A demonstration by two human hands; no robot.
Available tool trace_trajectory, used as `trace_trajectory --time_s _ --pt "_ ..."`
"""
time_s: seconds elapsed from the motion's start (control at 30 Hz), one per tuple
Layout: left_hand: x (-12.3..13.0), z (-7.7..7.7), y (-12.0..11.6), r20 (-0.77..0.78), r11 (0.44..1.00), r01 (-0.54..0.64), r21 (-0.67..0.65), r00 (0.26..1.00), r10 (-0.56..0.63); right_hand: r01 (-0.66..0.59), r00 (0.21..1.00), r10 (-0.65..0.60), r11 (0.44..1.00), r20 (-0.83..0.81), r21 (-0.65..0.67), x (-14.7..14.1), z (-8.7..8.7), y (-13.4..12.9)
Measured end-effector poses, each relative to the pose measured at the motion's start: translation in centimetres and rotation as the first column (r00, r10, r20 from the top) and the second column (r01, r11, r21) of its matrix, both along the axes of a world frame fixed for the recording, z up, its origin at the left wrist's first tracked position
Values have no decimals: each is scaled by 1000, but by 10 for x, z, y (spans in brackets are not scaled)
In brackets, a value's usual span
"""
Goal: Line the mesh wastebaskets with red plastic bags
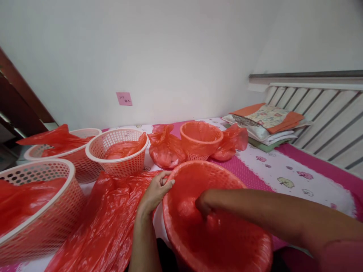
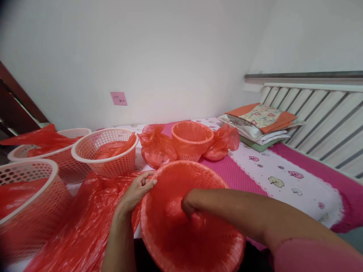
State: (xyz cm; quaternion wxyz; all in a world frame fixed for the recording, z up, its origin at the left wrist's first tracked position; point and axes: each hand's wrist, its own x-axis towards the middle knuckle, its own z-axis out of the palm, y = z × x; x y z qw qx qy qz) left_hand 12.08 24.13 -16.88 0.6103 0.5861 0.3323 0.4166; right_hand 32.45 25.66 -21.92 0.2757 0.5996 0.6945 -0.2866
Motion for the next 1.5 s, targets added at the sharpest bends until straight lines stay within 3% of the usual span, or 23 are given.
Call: trace_trajectory --time_s 0.1,0.23,0.3,0.37,0.47,0.57,0.67,0.77,0.83,0.97,1.1,1.27,1.43,1.5 --pt "0 2 -1 -56 998 -31 59 998 34 -209 976 203 975 -79 -76 -7 36 5" --pt "0 7 -1 -16 994 -98 40 995 99 -266 911 263 963 -319 36 8 100 0" --pt "-2 7 1 -20 979 -202 20 979 203 -169 775 292 950 -561 262 27 129 -5" --pt "-5 4 5 -41 937 -348 12 937 348 51 690 269 908 -672 415 51 151 -8" --pt "-7 1 9 -35 875 -484 34 874 485 349 650 245 744 -719 569 93 164 -8" --pt "-4 3 9 -30 884 -466 40 884 467 526 664 177 579 -726 623 130 152 -8" --pt "1 7 4 -5 925 -380 -5 925 380 591 677 64 547 -733 593 150 125 -11" --pt "5 8 0 -10 960 -281 -5 960 281 616 670 -42 589 -741 524 152 94 -17" --pt "5 6 -2 -16 977 -211 25 977 211 595 659 -58 650 -750 472 148 77 -21" --pt "6 2 -1 39 999 -49 22 998 48 560 605 -49 736 -795 381 140 57 -27" --pt "7 3 2 26 999 -31 33 999 30 587 517 -75 756 -853 290 137 52 -29" --pt "11 3 3 34 998 -56 21 998 55 628 488 -120 736 -865 252 140 45 -28" --pt "13 2 2 97 994 -69 -87 992 77 641 447 -117 734 -887 226 140 42 -23" --pt "12 0 4 148 982 -120 -146 979 142 634 417 -124 750 -901 190 140 47 -23"
